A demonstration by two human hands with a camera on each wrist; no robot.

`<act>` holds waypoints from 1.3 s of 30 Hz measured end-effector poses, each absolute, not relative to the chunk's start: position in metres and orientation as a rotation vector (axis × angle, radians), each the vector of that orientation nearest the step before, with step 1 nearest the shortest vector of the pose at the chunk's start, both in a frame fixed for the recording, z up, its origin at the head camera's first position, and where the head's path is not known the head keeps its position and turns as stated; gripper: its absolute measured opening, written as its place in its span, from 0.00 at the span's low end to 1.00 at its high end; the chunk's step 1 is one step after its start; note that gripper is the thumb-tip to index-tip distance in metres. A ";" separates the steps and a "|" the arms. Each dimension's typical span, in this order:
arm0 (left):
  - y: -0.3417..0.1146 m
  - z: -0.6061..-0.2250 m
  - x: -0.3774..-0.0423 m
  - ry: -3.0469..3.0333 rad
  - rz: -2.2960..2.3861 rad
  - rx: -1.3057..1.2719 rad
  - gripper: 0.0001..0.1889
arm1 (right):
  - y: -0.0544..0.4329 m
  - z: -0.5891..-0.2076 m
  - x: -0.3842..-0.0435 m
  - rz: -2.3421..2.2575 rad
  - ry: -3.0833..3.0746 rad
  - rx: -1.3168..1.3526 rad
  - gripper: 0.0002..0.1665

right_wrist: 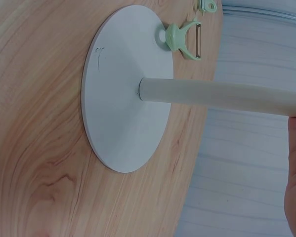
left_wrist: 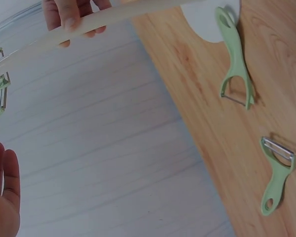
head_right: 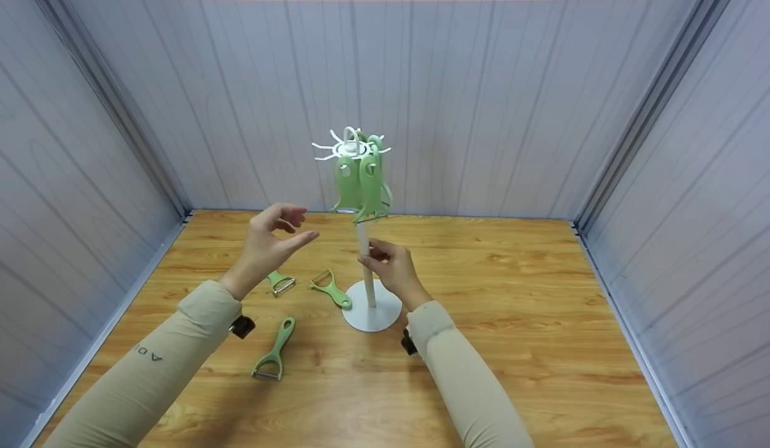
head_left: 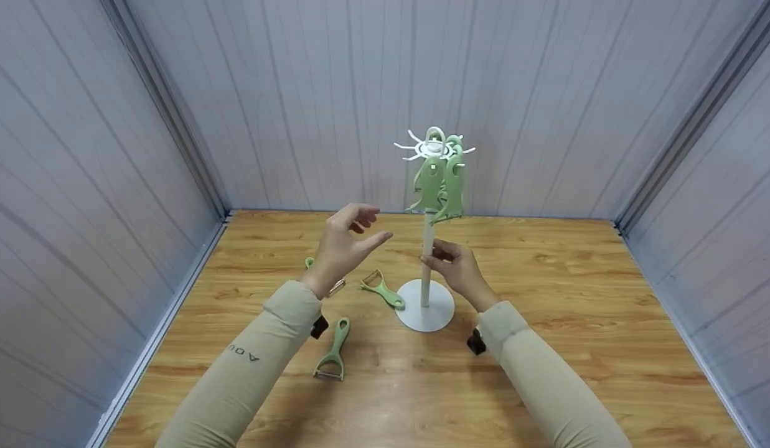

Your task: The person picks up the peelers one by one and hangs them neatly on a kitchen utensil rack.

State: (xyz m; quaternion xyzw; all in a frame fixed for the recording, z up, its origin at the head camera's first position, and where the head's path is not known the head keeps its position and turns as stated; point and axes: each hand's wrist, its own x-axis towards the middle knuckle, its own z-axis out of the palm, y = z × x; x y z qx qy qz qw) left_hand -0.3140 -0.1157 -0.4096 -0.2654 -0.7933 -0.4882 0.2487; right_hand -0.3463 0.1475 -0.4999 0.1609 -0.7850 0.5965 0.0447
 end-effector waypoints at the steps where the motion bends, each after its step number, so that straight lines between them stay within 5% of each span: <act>1: -0.118 -0.412 -0.314 -2.167 -1.329 -0.717 0.20 | 0.148 -0.500 -0.346 1.829 -2.397 0.487 0.21; 39: -0.179 -0.512 -0.272 -2.675 -1.271 -0.619 0.21 | 0.146 -0.502 -0.349 1.798 -2.355 0.525 0.19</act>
